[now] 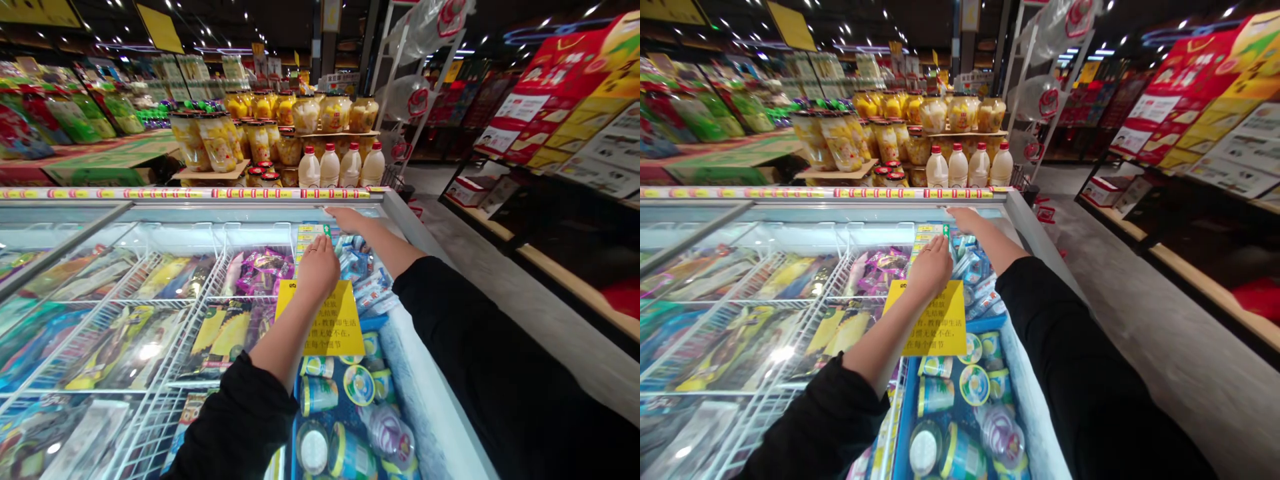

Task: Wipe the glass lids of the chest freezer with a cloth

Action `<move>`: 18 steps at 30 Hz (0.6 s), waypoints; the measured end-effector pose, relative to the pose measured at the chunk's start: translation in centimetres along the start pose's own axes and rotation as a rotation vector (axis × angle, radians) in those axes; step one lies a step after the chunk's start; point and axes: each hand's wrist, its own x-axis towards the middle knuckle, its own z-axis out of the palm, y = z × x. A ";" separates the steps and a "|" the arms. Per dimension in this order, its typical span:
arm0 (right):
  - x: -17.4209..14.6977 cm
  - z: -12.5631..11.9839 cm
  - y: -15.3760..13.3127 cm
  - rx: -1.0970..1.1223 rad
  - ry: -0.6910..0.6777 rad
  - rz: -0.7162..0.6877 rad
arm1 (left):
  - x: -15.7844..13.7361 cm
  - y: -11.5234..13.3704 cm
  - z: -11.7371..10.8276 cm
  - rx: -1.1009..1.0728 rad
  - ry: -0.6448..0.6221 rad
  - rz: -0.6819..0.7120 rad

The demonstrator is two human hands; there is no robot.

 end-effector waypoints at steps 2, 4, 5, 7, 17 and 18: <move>0.0 0.1 0.2 0.003 0.001 0.035 | 0.0 0.0 -0.1 -0.005 -0.001 0.003; 0.1 0.3 0.5 -0.005 0.003 0.119 | 0.0 0.0 -0.1 -0.008 0.006 0.005; 0.1 0.4 0.7 -0.013 0.001 0.164 | 0.0 -0.1 -0.1 -0.008 0.006 0.004; 0.1 0.5 0.7 -0.026 -0.016 0.218 | 0.0 -0.1 0.0 -0.005 0.001 0.003; -0.6 0.1 0.9 0.043 -0.014 0.070 | 0.1 -0.1 0.1 0.000 -0.015 0.002; -0.7 0.2 1.1 0.046 -0.008 0.084 | 0.1 -0.1 0.0 -0.003 -0.016 -0.001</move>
